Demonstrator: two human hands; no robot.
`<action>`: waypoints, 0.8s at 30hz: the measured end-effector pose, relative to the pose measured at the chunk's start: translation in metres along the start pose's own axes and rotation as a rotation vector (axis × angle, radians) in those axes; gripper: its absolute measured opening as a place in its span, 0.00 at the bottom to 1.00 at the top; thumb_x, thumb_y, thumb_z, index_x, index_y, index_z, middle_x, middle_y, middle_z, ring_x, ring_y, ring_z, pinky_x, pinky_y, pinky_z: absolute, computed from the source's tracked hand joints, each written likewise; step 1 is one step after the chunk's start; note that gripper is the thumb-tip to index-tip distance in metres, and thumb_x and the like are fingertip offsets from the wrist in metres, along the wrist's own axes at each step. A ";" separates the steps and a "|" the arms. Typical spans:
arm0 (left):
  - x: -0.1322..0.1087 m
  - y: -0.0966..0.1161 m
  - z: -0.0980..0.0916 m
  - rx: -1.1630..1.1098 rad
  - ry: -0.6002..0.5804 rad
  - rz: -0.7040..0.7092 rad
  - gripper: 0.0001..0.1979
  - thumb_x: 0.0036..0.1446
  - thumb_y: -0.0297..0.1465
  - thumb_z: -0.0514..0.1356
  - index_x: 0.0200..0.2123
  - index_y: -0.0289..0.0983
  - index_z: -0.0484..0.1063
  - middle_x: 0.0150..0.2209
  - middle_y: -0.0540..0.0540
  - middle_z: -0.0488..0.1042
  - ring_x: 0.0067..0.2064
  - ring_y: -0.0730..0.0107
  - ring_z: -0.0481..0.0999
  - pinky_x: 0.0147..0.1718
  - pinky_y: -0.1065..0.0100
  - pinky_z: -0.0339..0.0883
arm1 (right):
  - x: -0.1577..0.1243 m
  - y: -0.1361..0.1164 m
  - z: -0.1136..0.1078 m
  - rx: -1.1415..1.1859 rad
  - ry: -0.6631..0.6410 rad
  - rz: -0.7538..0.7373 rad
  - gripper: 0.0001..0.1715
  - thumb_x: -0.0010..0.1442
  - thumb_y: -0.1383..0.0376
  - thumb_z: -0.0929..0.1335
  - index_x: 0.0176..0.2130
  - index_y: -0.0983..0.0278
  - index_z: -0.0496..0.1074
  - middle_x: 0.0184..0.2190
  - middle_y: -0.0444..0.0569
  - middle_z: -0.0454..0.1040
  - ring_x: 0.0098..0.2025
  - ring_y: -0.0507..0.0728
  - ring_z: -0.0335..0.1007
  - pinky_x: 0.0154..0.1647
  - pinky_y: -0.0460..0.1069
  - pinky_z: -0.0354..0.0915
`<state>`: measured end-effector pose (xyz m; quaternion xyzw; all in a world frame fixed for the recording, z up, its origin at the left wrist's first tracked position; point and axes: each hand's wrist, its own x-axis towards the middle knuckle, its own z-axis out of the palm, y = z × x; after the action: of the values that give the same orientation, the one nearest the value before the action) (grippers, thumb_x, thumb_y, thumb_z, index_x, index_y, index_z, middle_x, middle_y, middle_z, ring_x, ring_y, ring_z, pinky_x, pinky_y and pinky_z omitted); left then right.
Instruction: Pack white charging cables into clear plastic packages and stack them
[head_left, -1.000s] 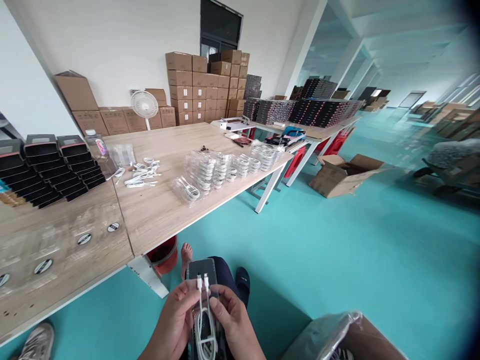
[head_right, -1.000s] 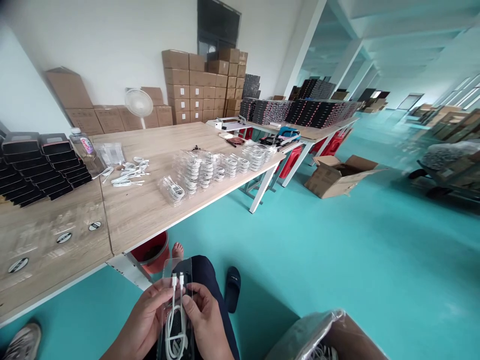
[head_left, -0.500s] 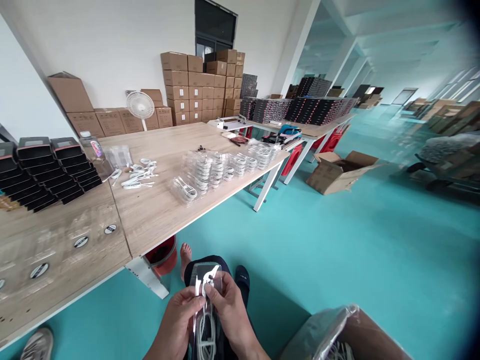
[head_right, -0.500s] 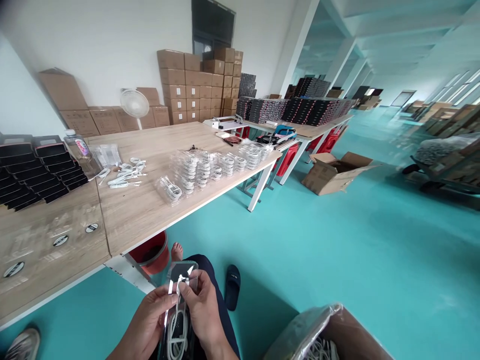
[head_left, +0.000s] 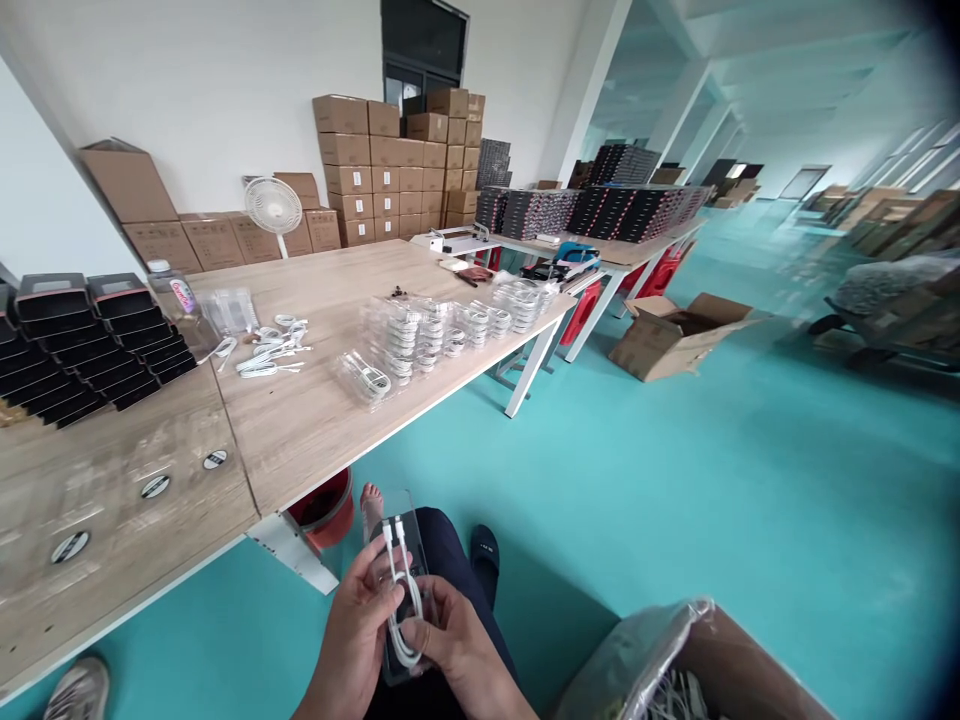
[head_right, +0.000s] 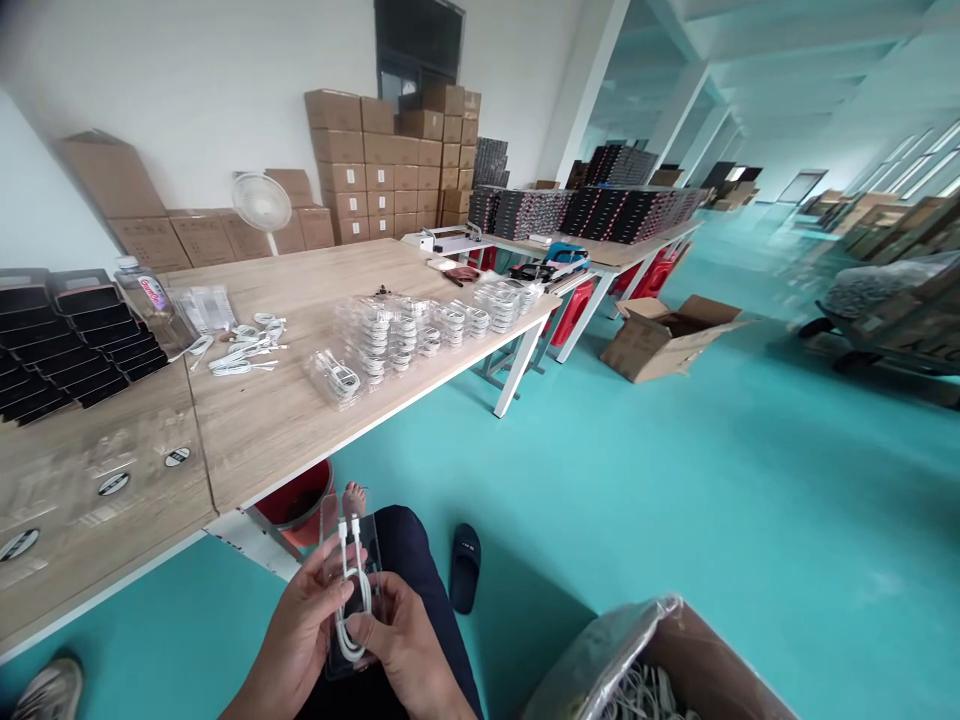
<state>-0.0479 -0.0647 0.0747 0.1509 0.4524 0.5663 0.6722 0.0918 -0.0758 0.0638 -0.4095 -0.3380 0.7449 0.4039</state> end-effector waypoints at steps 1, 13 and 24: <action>-0.001 -0.002 -0.001 0.002 -0.003 0.007 0.30 0.39 0.32 0.76 0.50 0.43 0.79 0.46 0.41 0.83 0.50 0.53 0.80 0.45 0.61 0.73 | 0.001 0.001 0.000 0.014 -0.006 -0.005 0.33 0.45 0.51 0.81 0.43 0.65 0.71 0.27 0.42 0.74 0.26 0.49 0.68 0.25 0.45 0.65; -0.002 0.003 0.002 0.032 -0.016 0.059 0.38 0.40 0.35 0.76 0.58 0.44 0.72 0.55 0.36 0.79 0.58 0.44 0.76 0.53 0.56 0.71 | 0.008 0.010 0.007 0.021 0.064 -0.068 0.33 0.42 0.50 0.81 0.40 0.63 0.70 0.23 0.38 0.72 0.21 0.47 0.63 0.19 0.43 0.61; 0.063 0.086 0.026 0.122 0.132 0.393 0.34 0.56 0.35 0.64 0.65 0.52 0.61 0.73 0.49 0.56 0.70 0.50 0.61 0.59 0.57 0.68 | 0.037 0.035 -0.023 -0.411 0.480 -0.307 0.35 0.52 0.37 0.71 0.49 0.56 0.78 0.49 0.57 0.78 0.51 0.69 0.74 0.43 0.56 0.72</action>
<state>-0.0844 0.0271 0.1229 0.2394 0.4906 0.6667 0.5075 0.0881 -0.0550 0.0117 -0.5902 -0.4342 0.4744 0.4881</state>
